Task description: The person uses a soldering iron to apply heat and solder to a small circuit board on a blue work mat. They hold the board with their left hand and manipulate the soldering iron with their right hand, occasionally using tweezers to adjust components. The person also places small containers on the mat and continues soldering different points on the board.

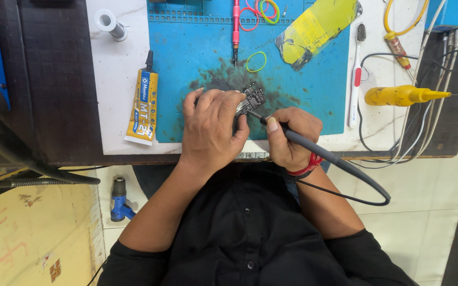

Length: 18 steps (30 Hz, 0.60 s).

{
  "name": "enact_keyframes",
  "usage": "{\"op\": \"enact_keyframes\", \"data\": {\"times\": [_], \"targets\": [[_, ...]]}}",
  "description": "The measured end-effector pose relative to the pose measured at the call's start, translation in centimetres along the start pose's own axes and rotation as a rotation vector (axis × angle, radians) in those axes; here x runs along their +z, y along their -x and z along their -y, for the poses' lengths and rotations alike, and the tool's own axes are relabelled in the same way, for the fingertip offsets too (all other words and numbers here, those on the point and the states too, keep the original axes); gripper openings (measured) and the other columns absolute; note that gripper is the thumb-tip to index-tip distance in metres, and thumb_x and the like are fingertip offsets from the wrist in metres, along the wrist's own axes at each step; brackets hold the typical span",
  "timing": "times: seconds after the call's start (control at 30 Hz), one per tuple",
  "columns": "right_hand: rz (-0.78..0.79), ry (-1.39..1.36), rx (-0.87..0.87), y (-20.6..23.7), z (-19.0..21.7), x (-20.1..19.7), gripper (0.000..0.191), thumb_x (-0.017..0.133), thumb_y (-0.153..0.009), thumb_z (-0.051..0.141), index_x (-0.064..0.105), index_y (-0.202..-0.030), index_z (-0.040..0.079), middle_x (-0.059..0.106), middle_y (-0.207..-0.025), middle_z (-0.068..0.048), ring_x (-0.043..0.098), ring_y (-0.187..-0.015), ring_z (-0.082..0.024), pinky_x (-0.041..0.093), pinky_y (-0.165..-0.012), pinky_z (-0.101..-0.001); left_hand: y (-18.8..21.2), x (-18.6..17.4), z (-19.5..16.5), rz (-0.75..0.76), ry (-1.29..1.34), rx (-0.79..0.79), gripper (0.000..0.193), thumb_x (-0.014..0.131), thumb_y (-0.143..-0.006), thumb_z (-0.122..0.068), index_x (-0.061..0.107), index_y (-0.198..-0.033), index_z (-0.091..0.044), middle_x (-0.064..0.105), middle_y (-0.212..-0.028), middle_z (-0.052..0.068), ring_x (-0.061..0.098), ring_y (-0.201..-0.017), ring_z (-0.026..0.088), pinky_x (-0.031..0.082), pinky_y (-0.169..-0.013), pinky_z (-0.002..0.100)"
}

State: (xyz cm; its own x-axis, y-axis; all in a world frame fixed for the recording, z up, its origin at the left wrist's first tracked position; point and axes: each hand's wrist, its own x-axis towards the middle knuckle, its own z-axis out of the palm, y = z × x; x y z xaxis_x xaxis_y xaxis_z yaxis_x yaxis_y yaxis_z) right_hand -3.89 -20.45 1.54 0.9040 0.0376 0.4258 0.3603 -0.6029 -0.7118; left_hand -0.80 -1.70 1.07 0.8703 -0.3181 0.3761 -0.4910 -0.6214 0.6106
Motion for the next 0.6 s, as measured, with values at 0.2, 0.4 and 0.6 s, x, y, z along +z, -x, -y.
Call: {"op": "enact_keyframes", "data": {"times": [0.2, 0.4, 0.6], "targets": [[-0.008, 0.004, 0.004, 0.0, 0.1, 0.0, 0.011, 0.065, -0.096, 0.007, 0.063, -0.086, 0.001, 0.067, -0.079, -0.010, 0.062, -0.064, -0.024, 0.046, -0.062, -0.0345, 0.5, 0.6, 0.6, -0.001, -0.003, 0.001, 0.042, 0.073, -0.087, -0.013, 0.056, -0.125, -0.008, 0.069, -0.117, 0.007, 0.061, -0.118, 0.027, 0.034, -0.112, 0.051], [-0.016, -0.002, 0.008, 0.0, 0.1, 0.1, 0.011, 0.065, -0.095, 0.006, 0.063, -0.087, 0.001, 0.067, -0.078, -0.010, 0.062, -0.064, -0.024, 0.046, -0.062, -0.0345, -0.1, -0.1, 0.1, 0.000, -0.002, -0.006, 0.042, 0.073, -0.087, -0.013, 0.057, -0.125, -0.008, 0.069, -0.117, 0.007, 0.061, -0.118, 0.026, 0.034, -0.113, 0.050], [-0.023, -0.013, 0.006, 0.2, -0.1, 0.1, 0.011, 0.065, -0.096, 0.007, 0.063, -0.087, 0.000, 0.067, -0.079, -0.011, 0.062, -0.065, -0.024, 0.046, -0.062, -0.0340, 0.6, 0.8, 0.9, 0.002, -0.002, -0.003, 0.043, 0.073, -0.087, -0.013, 0.056, -0.126, -0.008, 0.069, -0.118, 0.006, 0.060, -0.119, 0.027, 0.033, -0.113, 0.050]]}}
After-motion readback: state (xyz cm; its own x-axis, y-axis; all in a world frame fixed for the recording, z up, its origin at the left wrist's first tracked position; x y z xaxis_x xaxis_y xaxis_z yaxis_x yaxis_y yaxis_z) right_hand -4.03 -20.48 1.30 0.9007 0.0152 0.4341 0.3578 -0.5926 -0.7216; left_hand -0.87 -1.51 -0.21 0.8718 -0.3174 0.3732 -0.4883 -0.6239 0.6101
